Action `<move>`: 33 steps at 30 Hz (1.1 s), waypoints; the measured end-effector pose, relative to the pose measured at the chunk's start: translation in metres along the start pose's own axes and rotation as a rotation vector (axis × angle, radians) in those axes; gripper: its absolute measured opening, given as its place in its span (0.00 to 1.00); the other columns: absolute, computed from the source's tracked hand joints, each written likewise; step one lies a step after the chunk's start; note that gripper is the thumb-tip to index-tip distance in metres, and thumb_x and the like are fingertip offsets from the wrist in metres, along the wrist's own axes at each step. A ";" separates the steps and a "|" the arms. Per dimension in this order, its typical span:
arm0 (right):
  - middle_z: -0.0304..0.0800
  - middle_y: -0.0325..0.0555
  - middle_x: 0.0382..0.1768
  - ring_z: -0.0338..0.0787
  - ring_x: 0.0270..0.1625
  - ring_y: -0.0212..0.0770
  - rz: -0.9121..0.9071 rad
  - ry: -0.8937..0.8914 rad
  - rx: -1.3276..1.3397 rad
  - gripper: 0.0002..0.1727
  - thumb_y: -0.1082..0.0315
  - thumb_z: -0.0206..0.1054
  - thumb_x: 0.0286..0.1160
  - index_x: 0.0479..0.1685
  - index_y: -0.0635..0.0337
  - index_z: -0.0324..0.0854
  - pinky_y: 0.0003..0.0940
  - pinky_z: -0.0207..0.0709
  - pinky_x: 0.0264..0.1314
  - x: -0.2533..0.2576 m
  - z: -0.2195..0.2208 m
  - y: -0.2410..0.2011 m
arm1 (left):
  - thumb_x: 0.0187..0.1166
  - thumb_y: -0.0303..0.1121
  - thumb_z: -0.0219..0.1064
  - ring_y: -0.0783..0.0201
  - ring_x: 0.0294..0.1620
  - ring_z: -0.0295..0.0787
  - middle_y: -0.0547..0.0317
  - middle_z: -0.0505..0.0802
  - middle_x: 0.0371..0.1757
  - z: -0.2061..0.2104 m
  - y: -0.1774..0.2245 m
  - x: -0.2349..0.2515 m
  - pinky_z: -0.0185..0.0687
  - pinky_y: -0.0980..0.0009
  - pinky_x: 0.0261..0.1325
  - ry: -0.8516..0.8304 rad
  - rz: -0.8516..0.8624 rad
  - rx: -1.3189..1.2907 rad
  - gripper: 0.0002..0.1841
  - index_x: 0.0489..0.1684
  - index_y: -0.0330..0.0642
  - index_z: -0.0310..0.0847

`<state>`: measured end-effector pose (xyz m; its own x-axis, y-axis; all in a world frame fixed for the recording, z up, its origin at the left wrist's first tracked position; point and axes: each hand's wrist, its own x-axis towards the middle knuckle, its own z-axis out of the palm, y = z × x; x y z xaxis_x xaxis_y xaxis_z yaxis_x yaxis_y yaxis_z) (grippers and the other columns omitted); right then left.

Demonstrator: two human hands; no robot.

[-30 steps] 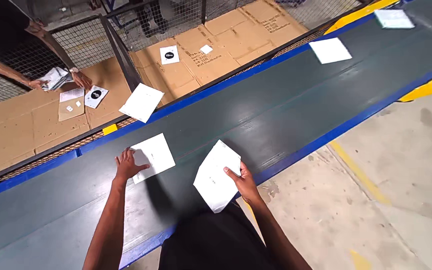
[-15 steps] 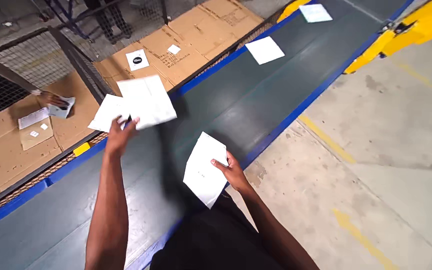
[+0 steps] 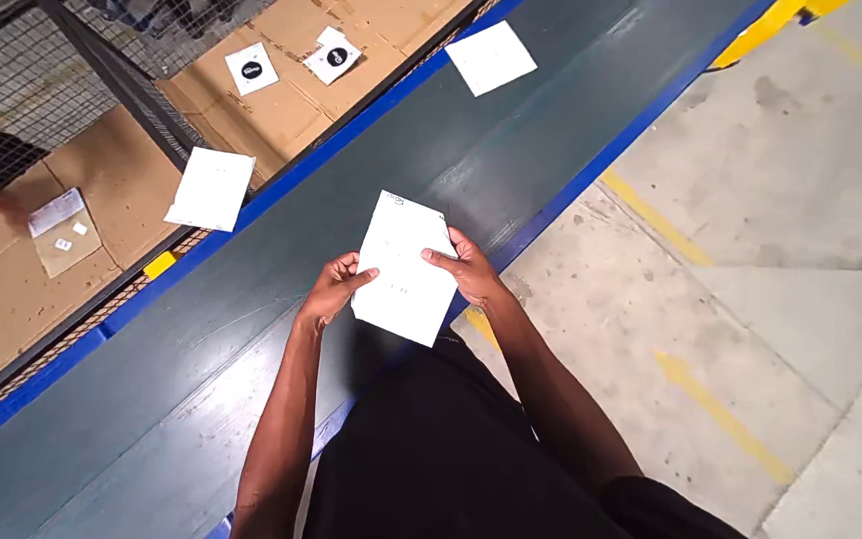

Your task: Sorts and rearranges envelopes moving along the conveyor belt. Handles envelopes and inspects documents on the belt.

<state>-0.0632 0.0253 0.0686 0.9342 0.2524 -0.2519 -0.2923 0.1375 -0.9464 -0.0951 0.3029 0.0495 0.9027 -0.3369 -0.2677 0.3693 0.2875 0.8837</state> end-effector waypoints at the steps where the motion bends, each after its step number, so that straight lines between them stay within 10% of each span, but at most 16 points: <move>1: 0.90 0.55 0.61 0.93 0.62 0.49 0.004 0.016 0.010 0.32 0.68 0.77 0.73 0.75 0.67 0.70 0.46 0.89 0.67 0.001 0.004 0.003 | 0.80 0.25 0.71 0.57 0.44 0.95 0.48 0.95 0.44 -0.001 0.000 -0.008 0.93 0.58 0.52 0.036 0.012 -0.010 0.12 0.56 0.31 0.80; 11: 0.87 0.55 0.64 0.95 0.53 0.54 0.311 0.148 -0.097 0.40 0.57 0.76 0.75 0.85 0.55 0.61 0.54 0.95 0.44 -0.021 0.010 0.059 | 0.79 0.28 0.72 0.58 0.41 0.96 0.49 0.96 0.42 -0.054 0.005 -0.050 0.94 0.58 0.50 0.199 -0.120 0.155 0.12 0.54 0.32 0.84; 16: 0.86 0.53 0.66 0.95 0.54 0.53 0.339 0.099 -0.093 0.34 0.56 0.75 0.77 0.79 0.56 0.68 0.51 0.95 0.46 -0.029 0.006 0.067 | 0.88 0.32 0.60 0.50 0.71 0.85 0.44 0.81 0.77 -0.101 0.085 0.026 0.86 0.48 0.70 0.488 0.277 -0.106 0.32 0.89 0.35 0.51; 19: 0.86 0.49 0.64 0.95 0.50 0.44 0.244 0.031 -0.308 0.30 0.51 0.74 0.77 0.74 0.55 0.74 0.44 0.95 0.45 -0.016 0.000 0.071 | 0.84 0.31 0.67 0.54 0.67 0.87 0.45 0.80 0.75 -0.110 0.090 0.062 0.89 0.55 0.65 0.727 0.306 -0.080 0.34 0.86 0.35 0.54; 27: 0.78 0.50 0.79 0.77 0.82 0.45 -0.182 0.106 -1.050 0.32 0.46 0.59 0.84 0.80 0.56 0.75 0.46 0.71 0.86 0.144 -0.013 0.063 | 0.86 0.29 0.63 0.48 0.55 0.93 0.41 0.90 0.61 -0.007 -0.061 0.010 0.93 0.50 0.52 0.477 -0.082 0.030 0.16 0.67 0.30 0.76; 33: 0.61 0.49 0.92 0.54 0.95 0.55 -0.139 0.040 -1.360 0.30 0.55 0.56 0.86 0.89 0.45 0.67 0.57 0.48 0.95 0.246 0.004 0.085 | 0.88 0.29 0.60 0.45 0.56 0.94 0.39 0.91 0.62 0.009 -0.105 -0.043 0.93 0.50 0.54 0.522 -0.202 -0.066 0.15 0.67 0.29 0.76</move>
<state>0.1408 0.1032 -0.0732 0.9512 0.2831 -0.1227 0.2117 -0.8881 -0.4079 -0.1745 0.2790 -0.0282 0.7960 0.0920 -0.5983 0.5440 0.3247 0.7737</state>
